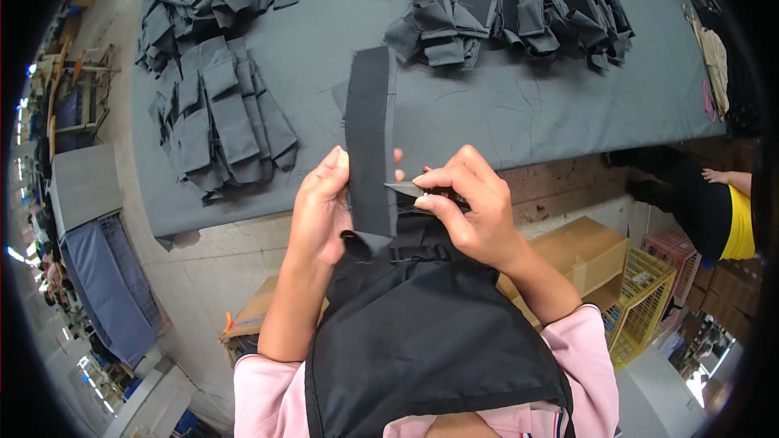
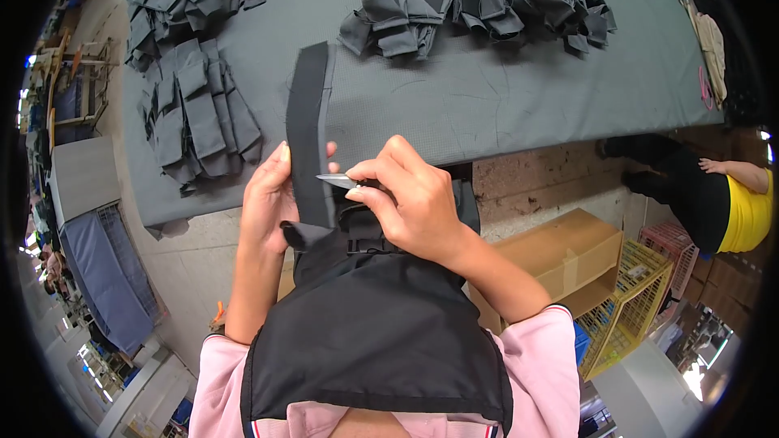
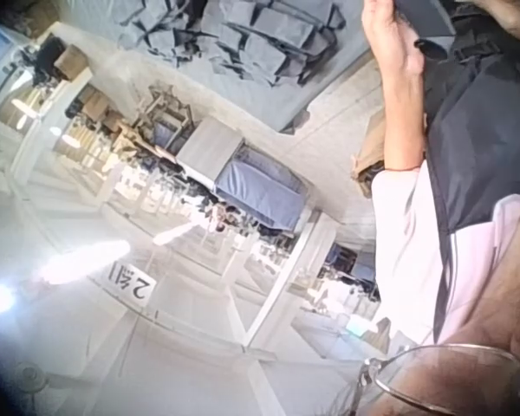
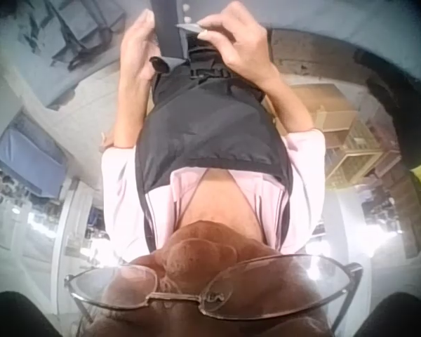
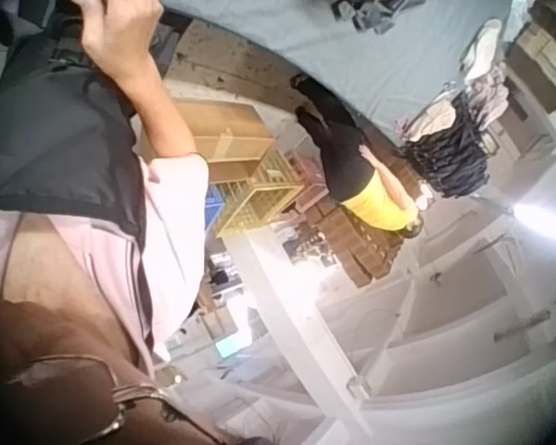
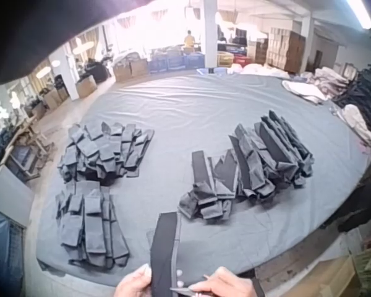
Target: Trimming excess material from small black fabric pieces using snips.
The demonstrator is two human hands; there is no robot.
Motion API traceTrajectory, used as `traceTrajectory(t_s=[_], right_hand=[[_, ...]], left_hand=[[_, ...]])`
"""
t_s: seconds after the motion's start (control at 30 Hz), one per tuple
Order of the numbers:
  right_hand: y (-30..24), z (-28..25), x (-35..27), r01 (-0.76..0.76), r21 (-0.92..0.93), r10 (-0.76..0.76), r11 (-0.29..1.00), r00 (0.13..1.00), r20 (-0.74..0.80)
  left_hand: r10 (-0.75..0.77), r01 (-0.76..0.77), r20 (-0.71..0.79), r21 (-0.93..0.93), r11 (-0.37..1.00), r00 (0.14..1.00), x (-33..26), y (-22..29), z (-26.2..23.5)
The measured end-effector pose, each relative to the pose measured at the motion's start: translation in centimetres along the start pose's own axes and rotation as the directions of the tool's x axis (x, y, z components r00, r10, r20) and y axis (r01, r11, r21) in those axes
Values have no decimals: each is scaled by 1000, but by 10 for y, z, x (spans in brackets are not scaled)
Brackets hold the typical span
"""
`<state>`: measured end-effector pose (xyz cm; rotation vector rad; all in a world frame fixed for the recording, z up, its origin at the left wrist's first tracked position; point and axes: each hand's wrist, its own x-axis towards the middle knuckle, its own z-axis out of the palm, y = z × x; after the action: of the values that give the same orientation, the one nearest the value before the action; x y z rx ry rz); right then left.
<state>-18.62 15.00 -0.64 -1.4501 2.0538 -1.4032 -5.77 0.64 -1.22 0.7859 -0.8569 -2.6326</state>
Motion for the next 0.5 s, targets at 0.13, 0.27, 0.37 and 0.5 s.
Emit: traceTrajectory(t_s=[0.13, 0.27, 0.37, 0.5], right_hand=[[-7, 8, 9, -4, 281, 36, 960, 993, -110], [-8, 32, 4, -57, 108, 74, 993, 985, -155], [-8, 42, 2, 14, 63, -1, 998, 979, -204], [-5, 45, 2, 140, -36, -143, 990, 977, -156]], left_hand=[[-149, 129, -36, -329, 936, 988, 5, -9, -19], [-199, 329, 280, -568, 754, 939, 6, -22, -22], [-211, 341, 277, -600, 723, 937, 8, -25, -14], [-277, 314, 155, -584, 749, 948, 7, -27, -10]])
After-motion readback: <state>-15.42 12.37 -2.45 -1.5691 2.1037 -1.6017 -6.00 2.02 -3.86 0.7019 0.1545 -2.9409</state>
